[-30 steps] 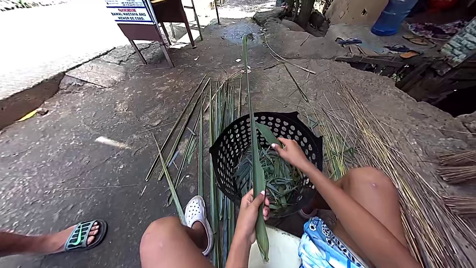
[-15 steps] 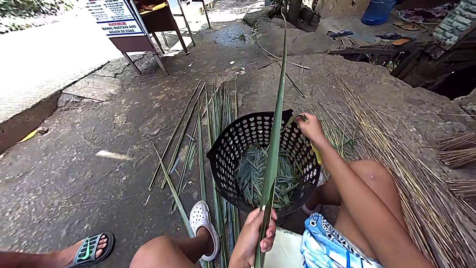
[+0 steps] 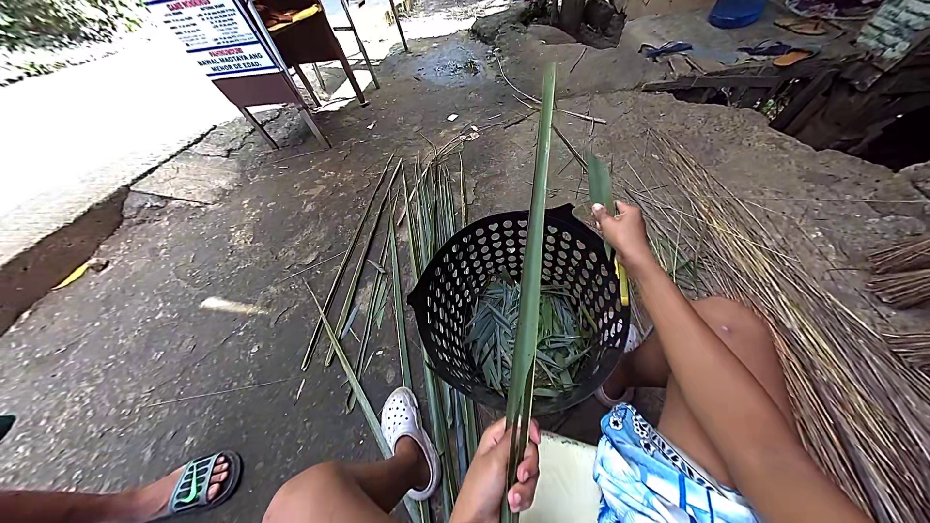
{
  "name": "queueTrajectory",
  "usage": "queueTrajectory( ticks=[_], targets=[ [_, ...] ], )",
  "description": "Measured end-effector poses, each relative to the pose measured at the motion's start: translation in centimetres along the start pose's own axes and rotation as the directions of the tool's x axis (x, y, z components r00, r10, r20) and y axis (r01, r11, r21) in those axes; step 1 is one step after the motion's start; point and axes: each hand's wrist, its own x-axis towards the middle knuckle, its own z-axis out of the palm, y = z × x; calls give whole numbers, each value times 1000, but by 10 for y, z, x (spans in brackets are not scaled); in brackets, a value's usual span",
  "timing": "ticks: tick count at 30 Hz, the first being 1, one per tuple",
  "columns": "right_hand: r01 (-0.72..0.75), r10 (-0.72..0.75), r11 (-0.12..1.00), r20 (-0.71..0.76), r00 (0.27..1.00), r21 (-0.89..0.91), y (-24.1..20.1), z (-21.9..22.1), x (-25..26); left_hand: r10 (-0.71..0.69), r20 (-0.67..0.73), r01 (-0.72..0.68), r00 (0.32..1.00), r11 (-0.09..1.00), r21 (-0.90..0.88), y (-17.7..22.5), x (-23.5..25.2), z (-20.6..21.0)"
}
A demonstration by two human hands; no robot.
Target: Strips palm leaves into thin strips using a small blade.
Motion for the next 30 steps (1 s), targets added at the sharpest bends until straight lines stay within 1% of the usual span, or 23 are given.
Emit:
queueTrajectory(
  ticks=[2,3,5,7,8,9,11,12,13,15,16,18,20,22,24,28,30],
  targets=[
    [5,-4,1000,38,999,-18,-2,-2,-2,28,-24,-29,999,999,-22,2,-7,0],
    [8,-3,998,87,996,-61,-3,-1,-5,39,-32,-40,999,999,-28,4,-9,0],
    [44,8,975,231,973,-218,-4,1,-11,56,-42,-57,998,998,-27,5,-11,0],
    [98,57,921,378,924,-377,-3,3,-19,65,-44,-66,997,997,-27,4,-10,0],
    [133,72,888,421,904,-440,-5,6,-25,68,-42,-69,997,997,-35,3,-10,0],
    [172,66,860,438,897,-481,-8,10,-33,71,-43,-73,997,996,-42,3,-9,0],
    [271,-9,823,467,884,-499,-14,20,-57,84,-73,-86,994,996,-38,2,-8,1],
    [333,-40,805,516,855,-490,-18,23,-70,94,-96,-96,991,995,-22,3,-8,3],
    [402,-66,786,584,809,-469,-19,26,-84,105,-118,-106,987,994,-5,3,-7,4],
    [522,-108,758,714,692,-391,-16,27,-106,120,-165,-118,979,993,19,4,-6,6],
    [554,-113,749,754,647,-363,-15,27,-115,123,-196,-117,973,992,42,4,-6,8],
    [576,-77,731,794,603,-367,-19,25,-129,124,-271,-92,955,988,126,5,-6,13],
    [570,-14,707,798,603,-419,-26,25,-136,125,-310,-64,942,978,200,4,-5,17],
    [553,62,684,792,607,-477,-30,27,-137,138,-315,-58,939,966,253,1,-4,20],
    [522,100,680,771,629,-515,-29,29,-138,154,-305,-57,940,951,303,0,-2,22],
    [437,103,679,666,739,-590,-28,38,-143,166,-308,-52,937,937,346,1,1,25],
    [420,67,668,612,788,-614,-26,44,-146,169,-315,-54,934,938,343,2,3,27]
  ],
)
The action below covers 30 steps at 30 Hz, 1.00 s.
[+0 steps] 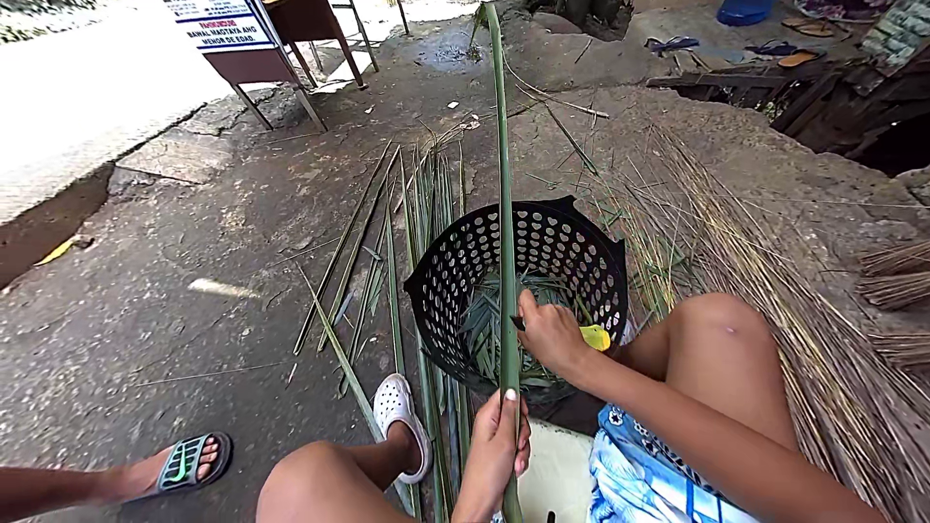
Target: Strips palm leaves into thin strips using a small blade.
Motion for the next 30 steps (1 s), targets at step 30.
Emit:
queueTrajectory(
  ticks=[30],
  targets=[
    [-248,392,875,-307,868,416,42,-45,60,-129,157,126,979,991,35,-10,-9,-7]
  ],
)
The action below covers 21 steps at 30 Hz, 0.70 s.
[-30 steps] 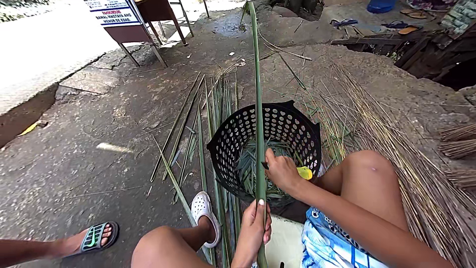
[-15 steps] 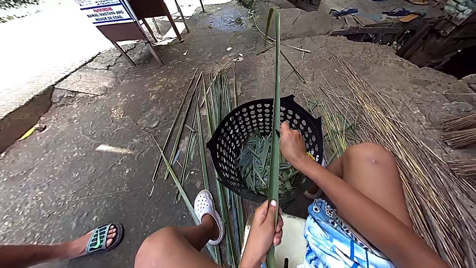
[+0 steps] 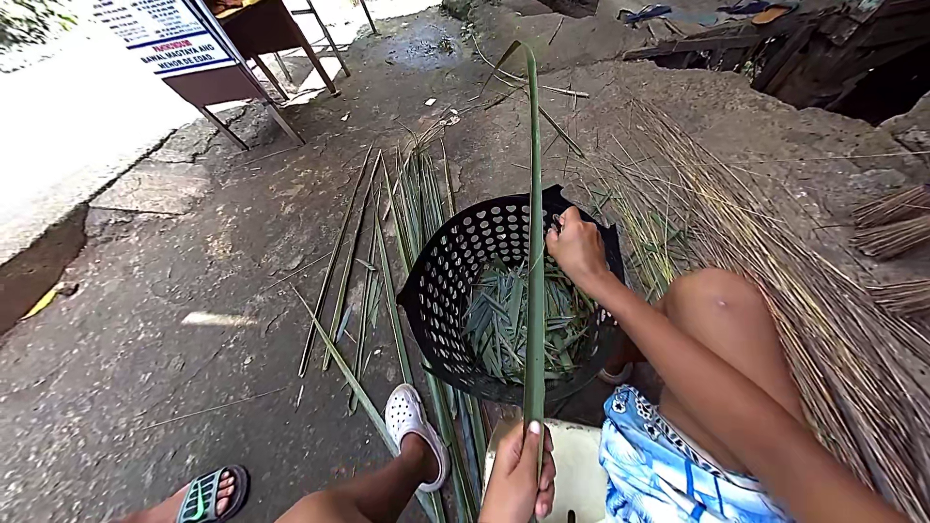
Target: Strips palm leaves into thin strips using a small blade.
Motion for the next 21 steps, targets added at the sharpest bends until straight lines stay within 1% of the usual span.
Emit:
queueTrajectory(
  ticks=[1,3,6,8,10,13,16,18,21],
  targets=[
    [20,-20,1000,31,999,-12,-1,1,-2,-1,-2,1,1000,1000,-17,0,-1,-1],
    [98,-86,992,146,986,-76,-2,5,-11,-3,5,3,1000,998,-60,0,-2,-4],
    [235,-153,953,363,919,-192,-5,12,-28,6,10,-5,1000,991,-130,0,-2,-8],
    [267,-152,937,423,893,-227,-8,12,-36,9,16,-7,1000,987,-159,-1,-2,-9],
    [240,-129,940,401,907,-242,-12,10,-37,7,27,-2,1000,987,-159,-1,-3,-10],
    [161,-76,959,335,939,-234,-13,9,-30,-7,49,13,999,991,-132,-3,-4,-9],
    [97,-49,980,263,964,-172,-9,8,-17,-18,66,27,998,991,-133,-2,-7,-8],
    [64,-29,989,255,966,-132,-9,5,-10,-24,78,35,997,989,-142,-2,-8,-9],
    [55,-21,992,280,960,-112,-9,3,-6,-37,105,57,994,979,-194,-2,-6,-11]
  ],
)
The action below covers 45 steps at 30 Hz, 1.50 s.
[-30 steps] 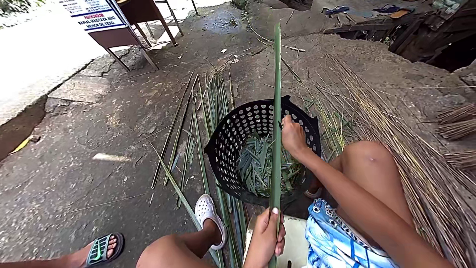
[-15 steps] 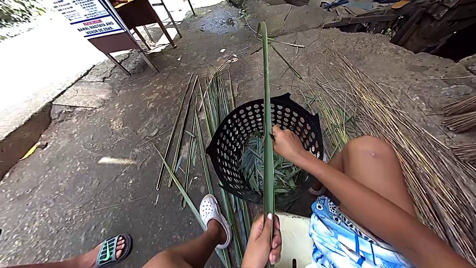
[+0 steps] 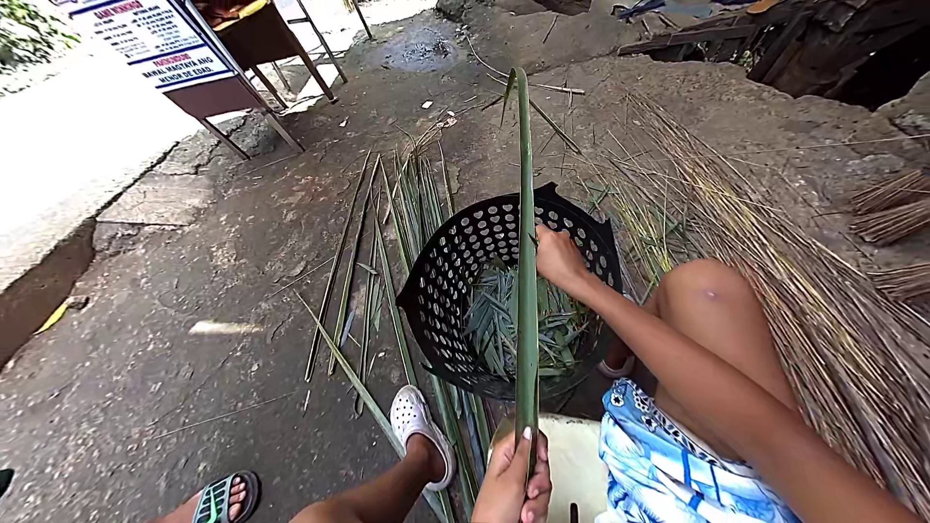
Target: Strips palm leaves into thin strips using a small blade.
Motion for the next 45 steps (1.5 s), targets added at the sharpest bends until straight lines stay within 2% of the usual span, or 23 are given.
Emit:
queueTrajectory(
  ticks=[6,13,15,17,20,22,34,38,40,45],
  targets=[
    [20,-20,999,-10,1000,34,3,-1,8,-12,77,20,997,994,-104,1,-1,-6],
    [22,3,987,-154,988,161,19,-12,19,-7,96,14,995,998,-67,-5,-11,-10],
    [36,-24,992,-102,994,122,16,-10,9,-14,48,17,999,998,-64,-4,-11,-7],
    [86,-87,996,16,996,34,13,-3,-7,-19,23,21,1000,997,-80,-3,-10,-7],
    [170,-157,983,177,972,-63,14,8,-29,-5,44,10,999,994,-107,-3,-10,-8],
    [189,-167,978,218,962,-87,14,11,-36,7,66,1,998,992,-123,-3,-10,-9],
    [110,-100,988,89,991,-107,-7,20,-31,62,98,-39,993,976,-213,-1,-1,-8],
    [28,-25,997,-38,999,67,4,21,-4,36,71,-22,997,982,-187,-7,-8,-7],
    [-13,20,996,-91,996,85,11,11,11,29,47,-21,998,987,-161,-10,-13,-6],
    [-3,15,987,-76,997,158,14,19,7,67,54,-56,996,980,-189,-9,-11,-12]
  ],
)
